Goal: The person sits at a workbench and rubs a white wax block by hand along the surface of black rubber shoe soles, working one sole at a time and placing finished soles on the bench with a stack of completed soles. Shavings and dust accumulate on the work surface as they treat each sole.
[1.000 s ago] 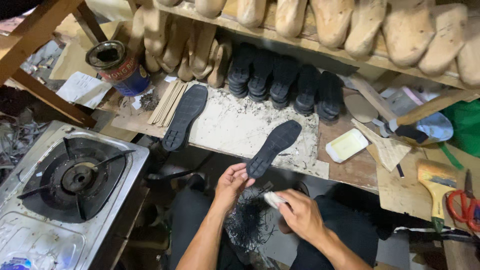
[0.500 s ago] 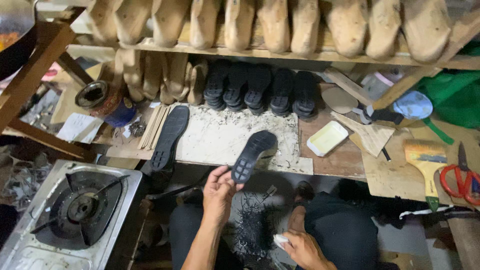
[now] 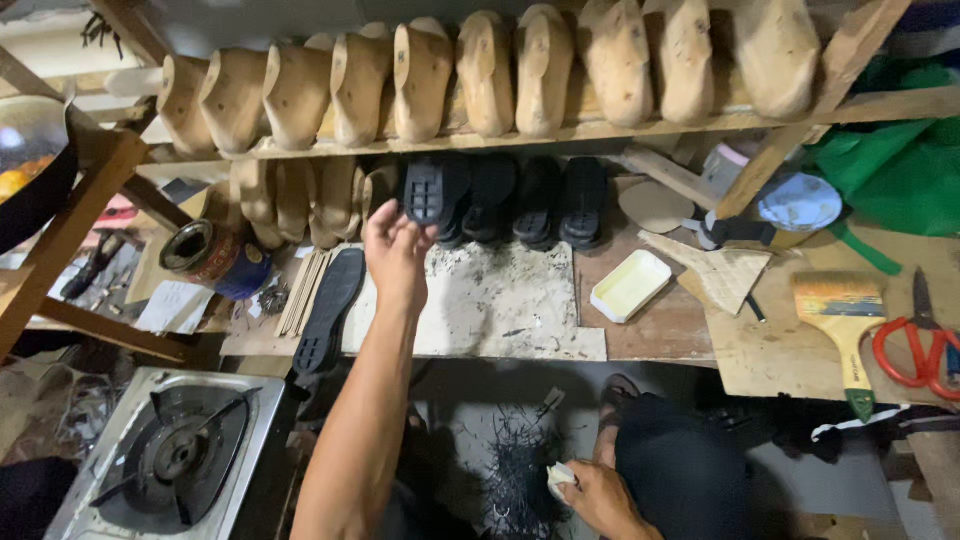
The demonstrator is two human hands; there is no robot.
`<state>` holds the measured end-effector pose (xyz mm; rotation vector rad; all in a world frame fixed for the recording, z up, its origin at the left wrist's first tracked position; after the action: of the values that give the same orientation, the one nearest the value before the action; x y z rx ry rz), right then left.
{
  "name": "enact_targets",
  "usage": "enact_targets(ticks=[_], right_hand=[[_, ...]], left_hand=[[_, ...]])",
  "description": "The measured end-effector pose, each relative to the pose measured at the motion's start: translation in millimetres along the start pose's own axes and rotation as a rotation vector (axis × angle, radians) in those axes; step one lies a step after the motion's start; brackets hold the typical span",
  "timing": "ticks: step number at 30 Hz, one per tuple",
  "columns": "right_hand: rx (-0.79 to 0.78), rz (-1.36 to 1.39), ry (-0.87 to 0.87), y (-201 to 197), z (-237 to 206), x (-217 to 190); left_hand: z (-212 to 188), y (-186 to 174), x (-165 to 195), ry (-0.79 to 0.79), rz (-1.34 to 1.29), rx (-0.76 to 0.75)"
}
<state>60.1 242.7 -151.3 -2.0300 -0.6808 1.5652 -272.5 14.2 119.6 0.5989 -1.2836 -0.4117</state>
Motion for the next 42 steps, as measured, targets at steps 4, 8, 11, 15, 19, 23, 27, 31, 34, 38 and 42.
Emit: enact_targets(ticks=[4,8,11,15,19,23,27,31,34,38,42], right_hand=[[-0.034,-0.008,0.166,0.4,0.0,22.1],[-0.028,-0.017,0.108,-0.8,3.5,19.2],[-0.037,-0.041,0.108,0.0,6.7,17.9],[-0.167,-0.063,0.218,10.2,7.4,26.1],[-0.080,-0.114,0.139,0.3,9.6,13.9],[-0.158,-0.083,0.247,8.6,9.5,23.9],[-0.216,-0.055,0.186,16.4,15.4,24.1],[-0.254,-0.061,0.113,23.8,19.3,16.8],[-0.223,-0.130,0.086,24.2,19.4,9.7],[-0.152,-0.179,0.036,16.8,16.1,-10.9],[-0.238,-0.155,0.151,17.0,4.7,-11.4]], left_hand=[[44.6,-10.6,-59.6,-0.179,0.154,0.155],[52.6,-14.0,-80.7,-0.250,0.241,0.184],[52.6,-17.3,-84.4,-0.299,0.287,0.208],[53.0,-15.9,-84.9,-0.351,0.302,0.196],[49.2,-24.2,-77.9,-0.268,0.284,0.190],[12.2,-59.0,-48.7,-0.103,0.424,0.177],[-38.2,-103.2,19.9,0.208,0.825,0.070],[-73.8,-133.4,103.3,0.745,1.594,0.045],[-59.8,-170.7,111.6,0.499,1.808,-0.012],[-60.5,-189.6,114.5,0.229,1.773,-0.022],[-83.8,-137.9,139.6,0.584,1.526,0.024]])
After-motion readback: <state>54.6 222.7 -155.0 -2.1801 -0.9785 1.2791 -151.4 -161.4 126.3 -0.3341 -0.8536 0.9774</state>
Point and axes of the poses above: each hand's wrist, its own z-axis towards the middle knuckle, its own y-axis out of the palm, x = y × z, the point moved 10 cm from there along z, towards the middle knuckle, and after that the axes turned 6 degrees about x, right-handed, at the moved point
